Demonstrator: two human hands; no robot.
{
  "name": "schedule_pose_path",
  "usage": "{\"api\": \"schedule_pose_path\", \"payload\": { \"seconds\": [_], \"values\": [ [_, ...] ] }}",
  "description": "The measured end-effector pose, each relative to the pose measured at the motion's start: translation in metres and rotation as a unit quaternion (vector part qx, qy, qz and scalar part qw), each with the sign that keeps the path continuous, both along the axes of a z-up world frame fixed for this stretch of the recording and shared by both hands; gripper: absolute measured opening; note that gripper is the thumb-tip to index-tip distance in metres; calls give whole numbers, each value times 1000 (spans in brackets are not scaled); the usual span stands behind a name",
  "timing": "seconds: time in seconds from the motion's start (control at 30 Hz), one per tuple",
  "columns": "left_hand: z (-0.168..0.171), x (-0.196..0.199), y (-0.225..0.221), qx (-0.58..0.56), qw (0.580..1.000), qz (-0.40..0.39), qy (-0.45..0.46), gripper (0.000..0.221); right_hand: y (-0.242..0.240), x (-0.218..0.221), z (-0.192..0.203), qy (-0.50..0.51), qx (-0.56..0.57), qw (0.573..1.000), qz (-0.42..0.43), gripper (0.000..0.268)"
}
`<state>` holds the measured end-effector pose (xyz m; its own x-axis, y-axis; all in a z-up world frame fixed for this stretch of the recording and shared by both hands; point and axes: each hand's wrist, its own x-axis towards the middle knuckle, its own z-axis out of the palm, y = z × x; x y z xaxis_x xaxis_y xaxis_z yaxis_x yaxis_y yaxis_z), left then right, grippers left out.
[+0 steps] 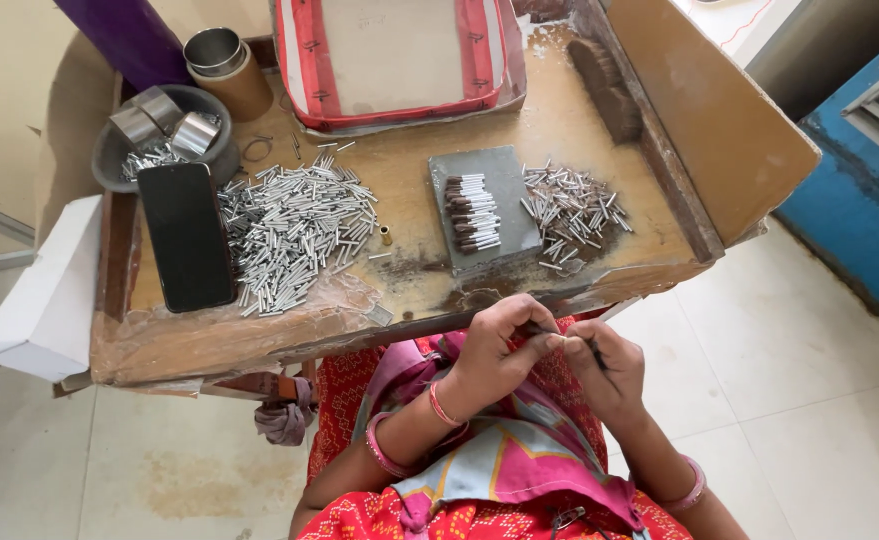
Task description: The person is manually assembling small metal components on a workbench.
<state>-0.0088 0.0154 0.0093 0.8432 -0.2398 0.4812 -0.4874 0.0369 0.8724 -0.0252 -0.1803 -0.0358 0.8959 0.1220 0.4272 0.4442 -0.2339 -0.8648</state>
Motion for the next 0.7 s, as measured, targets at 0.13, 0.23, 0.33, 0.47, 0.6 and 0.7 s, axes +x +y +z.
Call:
{"api": "schedule_pose_path", "payload": {
  "seconds": [0.13,0.23,0.33,0.47,0.6,0.7],
  "values": [
    [18,6,10,96,981,128,-110,11,-4,29,16,-10,47,999,-6,11],
    [26,25,20,184,927,250,-209,12,4,52,55,-43,-106,988,-107,9],
    [28,44,29,271,877,333,-215,16,8,64,65,-133,-295,942,-90,13],
    [23,59,33,297,862,371,-177,32,5,71,60,-128,-336,932,-43,9],
    [20,60,33,289,867,372,-162,35,9,70,60,-53,-335,938,-70,13],
    [19,58,34,268,871,371,-178,32,11,66,58,-124,-283,948,-70,14]
  ]
}}
